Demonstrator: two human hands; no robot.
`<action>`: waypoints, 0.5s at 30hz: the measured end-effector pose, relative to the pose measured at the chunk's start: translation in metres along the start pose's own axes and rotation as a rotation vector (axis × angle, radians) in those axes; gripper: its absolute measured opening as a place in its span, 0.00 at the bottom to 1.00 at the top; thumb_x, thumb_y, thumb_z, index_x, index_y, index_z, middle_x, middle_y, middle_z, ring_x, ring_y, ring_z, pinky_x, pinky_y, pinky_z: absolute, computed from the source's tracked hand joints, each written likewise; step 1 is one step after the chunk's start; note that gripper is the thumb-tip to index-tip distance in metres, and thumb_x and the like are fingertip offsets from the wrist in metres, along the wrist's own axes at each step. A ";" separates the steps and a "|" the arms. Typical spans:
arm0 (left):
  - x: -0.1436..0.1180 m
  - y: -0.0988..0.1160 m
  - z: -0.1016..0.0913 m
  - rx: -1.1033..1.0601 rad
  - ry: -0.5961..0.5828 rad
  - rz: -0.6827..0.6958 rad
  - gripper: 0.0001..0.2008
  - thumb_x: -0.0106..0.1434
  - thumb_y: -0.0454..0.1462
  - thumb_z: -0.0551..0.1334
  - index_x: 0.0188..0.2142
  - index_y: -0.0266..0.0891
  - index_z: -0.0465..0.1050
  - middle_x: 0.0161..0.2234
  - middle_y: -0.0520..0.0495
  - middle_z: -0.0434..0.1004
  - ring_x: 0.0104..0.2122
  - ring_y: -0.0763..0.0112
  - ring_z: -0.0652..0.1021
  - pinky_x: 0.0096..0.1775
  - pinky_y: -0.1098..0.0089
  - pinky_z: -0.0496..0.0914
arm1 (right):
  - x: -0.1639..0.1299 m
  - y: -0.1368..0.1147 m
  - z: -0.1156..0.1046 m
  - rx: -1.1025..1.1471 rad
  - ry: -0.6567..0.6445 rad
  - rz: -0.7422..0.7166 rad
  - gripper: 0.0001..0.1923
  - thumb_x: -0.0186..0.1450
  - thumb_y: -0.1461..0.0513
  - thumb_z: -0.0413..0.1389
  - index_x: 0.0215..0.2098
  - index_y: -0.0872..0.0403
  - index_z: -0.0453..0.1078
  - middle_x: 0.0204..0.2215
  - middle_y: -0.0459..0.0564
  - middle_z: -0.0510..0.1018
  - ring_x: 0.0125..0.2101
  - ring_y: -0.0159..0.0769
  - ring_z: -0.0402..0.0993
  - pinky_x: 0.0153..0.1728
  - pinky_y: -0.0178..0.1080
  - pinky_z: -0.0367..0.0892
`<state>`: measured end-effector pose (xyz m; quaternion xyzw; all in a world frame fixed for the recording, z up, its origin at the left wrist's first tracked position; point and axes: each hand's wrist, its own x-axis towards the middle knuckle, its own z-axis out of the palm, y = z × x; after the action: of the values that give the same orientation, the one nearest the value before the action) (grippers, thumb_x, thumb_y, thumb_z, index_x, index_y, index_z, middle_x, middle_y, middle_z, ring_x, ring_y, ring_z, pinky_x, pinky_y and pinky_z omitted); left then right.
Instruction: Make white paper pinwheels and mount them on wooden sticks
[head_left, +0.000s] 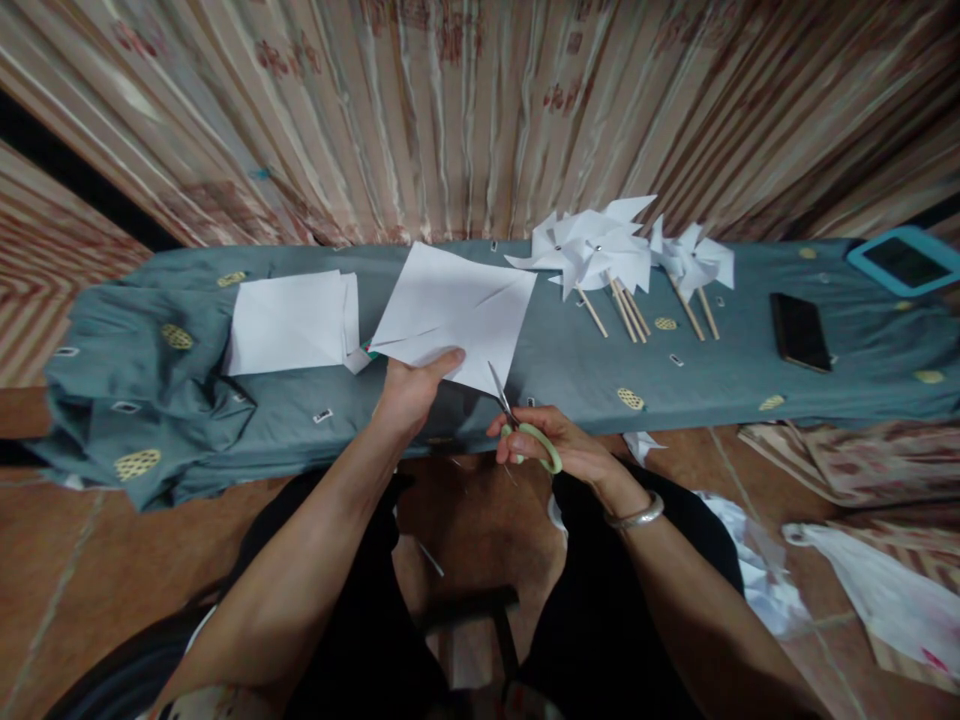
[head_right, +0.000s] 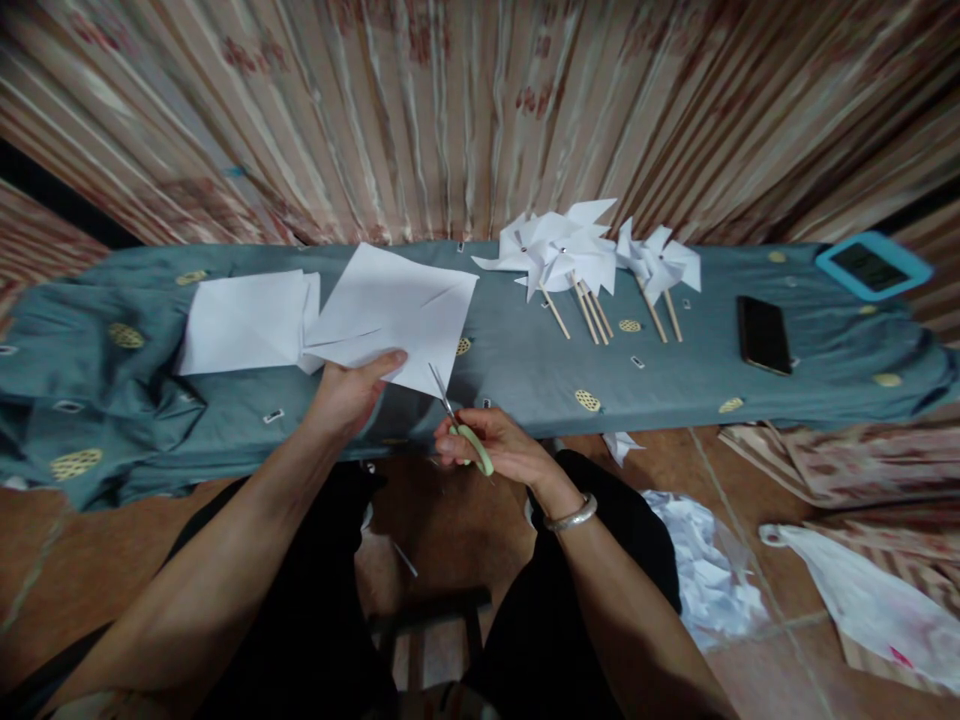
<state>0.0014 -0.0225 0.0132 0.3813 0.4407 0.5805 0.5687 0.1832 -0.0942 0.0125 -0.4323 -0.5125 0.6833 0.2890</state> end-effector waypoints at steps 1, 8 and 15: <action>0.000 0.000 0.000 -0.001 -0.003 0.001 0.26 0.42 0.35 0.72 0.45 0.40 0.75 0.39 0.46 0.82 0.46 0.57 0.79 0.57 0.56 0.68 | 0.000 0.000 0.000 -0.001 0.003 0.001 0.27 0.53 0.42 0.64 0.34 0.56 0.74 0.24 0.45 0.77 0.25 0.28 0.70 0.27 0.33 0.66; 0.000 -0.001 0.000 -0.014 0.005 0.023 0.29 0.43 0.34 0.72 0.47 0.40 0.74 0.42 0.44 0.81 0.48 0.57 0.78 0.57 0.58 0.68 | 0.001 0.000 0.001 0.015 0.017 0.005 0.26 0.52 0.42 0.65 0.31 0.55 0.72 0.22 0.44 0.76 0.23 0.28 0.69 0.28 0.34 0.66; 0.002 -0.001 -0.001 -0.015 0.019 0.025 0.30 0.42 0.34 0.72 0.48 0.39 0.73 0.42 0.45 0.82 0.47 0.57 0.79 0.56 0.57 0.68 | 0.002 0.002 0.002 0.055 0.033 0.025 0.25 0.50 0.44 0.68 0.31 0.56 0.72 0.21 0.41 0.75 0.21 0.25 0.67 0.26 0.32 0.66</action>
<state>0.0006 -0.0210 0.0117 0.3770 0.4366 0.5944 0.5602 0.1807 -0.0944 0.0099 -0.4420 -0.4831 0.6935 0.3006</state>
